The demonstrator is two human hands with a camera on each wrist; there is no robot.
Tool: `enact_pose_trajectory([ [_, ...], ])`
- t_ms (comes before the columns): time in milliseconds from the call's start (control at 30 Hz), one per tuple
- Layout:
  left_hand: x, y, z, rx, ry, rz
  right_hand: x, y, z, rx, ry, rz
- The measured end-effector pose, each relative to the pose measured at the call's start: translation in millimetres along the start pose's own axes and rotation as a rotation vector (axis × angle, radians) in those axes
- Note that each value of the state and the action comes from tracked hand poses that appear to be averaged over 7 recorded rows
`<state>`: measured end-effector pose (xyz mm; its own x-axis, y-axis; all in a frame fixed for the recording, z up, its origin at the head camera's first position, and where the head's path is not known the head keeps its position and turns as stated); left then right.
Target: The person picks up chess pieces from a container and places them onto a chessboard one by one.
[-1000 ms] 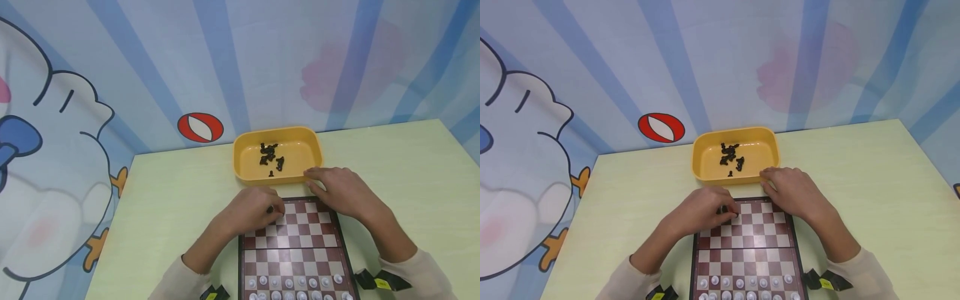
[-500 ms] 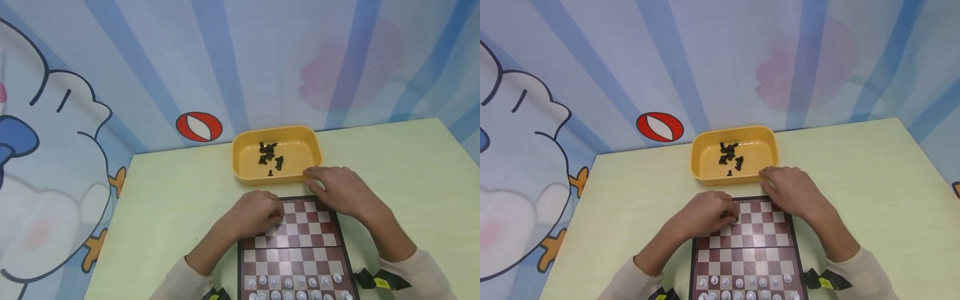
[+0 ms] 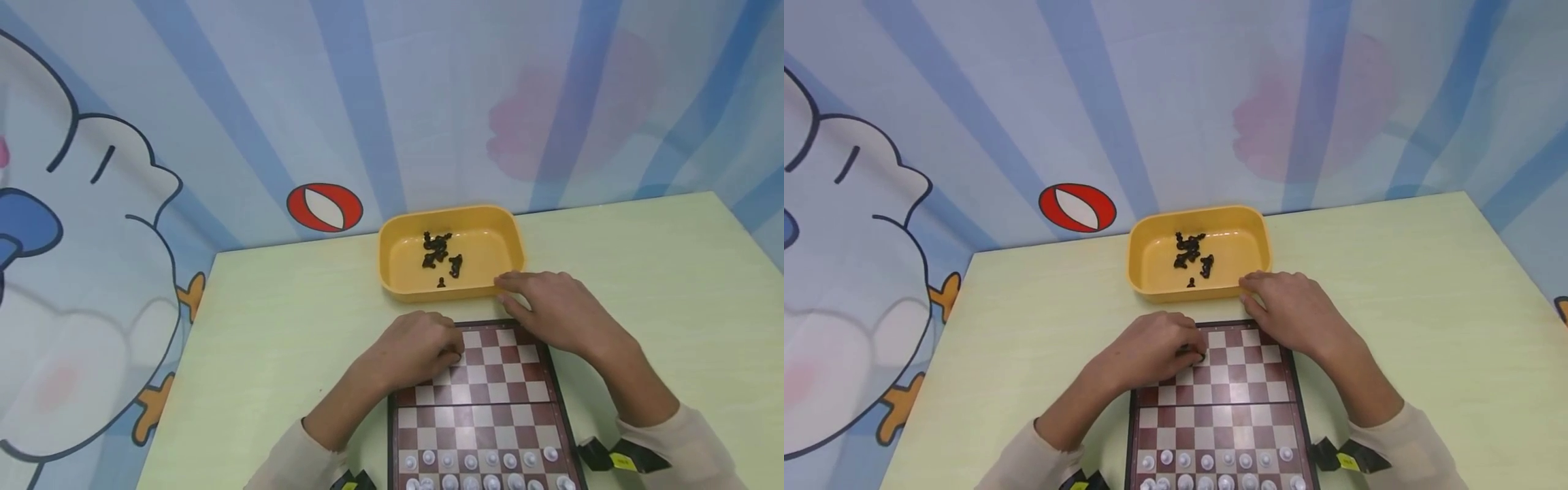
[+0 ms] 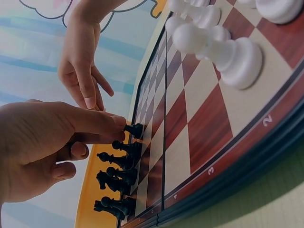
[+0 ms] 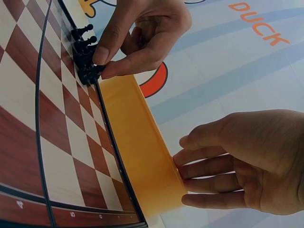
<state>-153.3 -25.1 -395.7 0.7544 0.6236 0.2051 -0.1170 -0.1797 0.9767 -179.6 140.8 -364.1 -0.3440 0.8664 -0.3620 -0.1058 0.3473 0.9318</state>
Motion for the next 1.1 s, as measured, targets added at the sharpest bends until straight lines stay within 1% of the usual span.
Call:
enact_pose_trajectory([
  [700, 0.7, -0.9, -1.1, -0.017, 0.015, -0.017, 0.2, -0.4, -1.2, 0.008, 0.007, 0.013],
  [833, 1.3, -0.1, -0.7, -0.020, 0.017, -0.033, -0.2, 0.2, -1.3, 0.007, 0.003, 0.011],
  [1100, 3.4, 2.3, 0.2, -0.019, 0.008, -0.050, -0.4, 0.8, -0.1, 0.005, -0.005, 0.009],
])
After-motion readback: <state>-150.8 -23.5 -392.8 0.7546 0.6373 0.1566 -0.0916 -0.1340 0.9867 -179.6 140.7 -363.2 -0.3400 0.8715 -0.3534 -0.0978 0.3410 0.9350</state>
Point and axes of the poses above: each hand's wrist, its own z-axis away from the middle knuckle, its own y-axis out of the back of the hand, x = y × z, the point moved 7 cm from there along -z, towards the middle knuckle, and after that the axes turned 4 degrees about -z, right-handed, at the moved point
